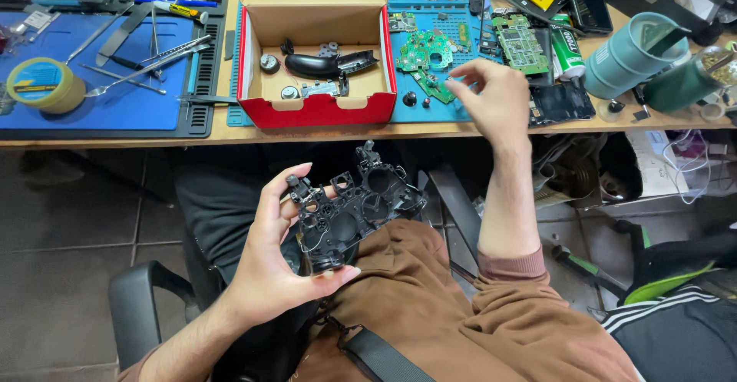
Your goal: The person handles various disassembled electronic components, including a black plastic housing, a green circuit board, and small screws. They pick up and examine these parts, moving them between a red box and the workbench, and attempt to fit pieces together.
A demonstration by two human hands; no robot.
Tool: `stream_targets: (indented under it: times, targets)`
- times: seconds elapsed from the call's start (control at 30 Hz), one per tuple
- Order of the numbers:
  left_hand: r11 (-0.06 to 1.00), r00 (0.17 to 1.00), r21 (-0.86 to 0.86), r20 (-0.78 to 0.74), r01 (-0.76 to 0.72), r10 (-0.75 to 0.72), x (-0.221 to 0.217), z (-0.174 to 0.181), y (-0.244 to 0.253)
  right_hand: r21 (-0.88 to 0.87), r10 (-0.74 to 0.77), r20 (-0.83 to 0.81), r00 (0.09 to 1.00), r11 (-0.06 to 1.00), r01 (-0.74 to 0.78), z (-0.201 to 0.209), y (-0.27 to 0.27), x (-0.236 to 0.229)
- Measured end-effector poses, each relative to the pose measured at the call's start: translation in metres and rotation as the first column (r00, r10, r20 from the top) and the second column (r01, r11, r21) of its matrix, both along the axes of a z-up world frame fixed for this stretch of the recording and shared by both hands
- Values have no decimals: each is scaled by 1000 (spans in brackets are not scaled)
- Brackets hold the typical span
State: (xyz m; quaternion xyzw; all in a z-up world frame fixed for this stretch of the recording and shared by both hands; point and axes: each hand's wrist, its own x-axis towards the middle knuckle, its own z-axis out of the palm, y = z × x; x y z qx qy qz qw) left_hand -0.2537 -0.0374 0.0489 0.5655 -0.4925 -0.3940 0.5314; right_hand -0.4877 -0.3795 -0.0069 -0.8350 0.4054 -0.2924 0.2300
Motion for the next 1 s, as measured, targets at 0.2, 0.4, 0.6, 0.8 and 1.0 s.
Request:
stream_targets:
  times: [0.2, 0.4, 0.6, 0.8, 1.0]
  targets:
    - [1000, 1000, 19, 15, -5, 4, -1, 3, -3, -30, -309, -352, 883, 947, 320, -8, -4, -7]
    - [994, 1000, -111, 13, 8, -7, -1, 3, -3, -30, -224, -354, 908, 973, 229, -27, -17, -7]
    - [989, 994, -117, -55, 90, -97, 3, 5, -2, -91, -283, -242, 928, 959, 268, -8, -2, -17]
    - [972, 956, -108, -186, 208, -225, 7, 1, -4, -411, -146, -100, 984, 907, 93, 13, 18, -41]
    - [945, 914, -135, -245, 297, -323, 13, -8, -9, 12, 59, 74, 995, 998, -60, 45, 63, -54]
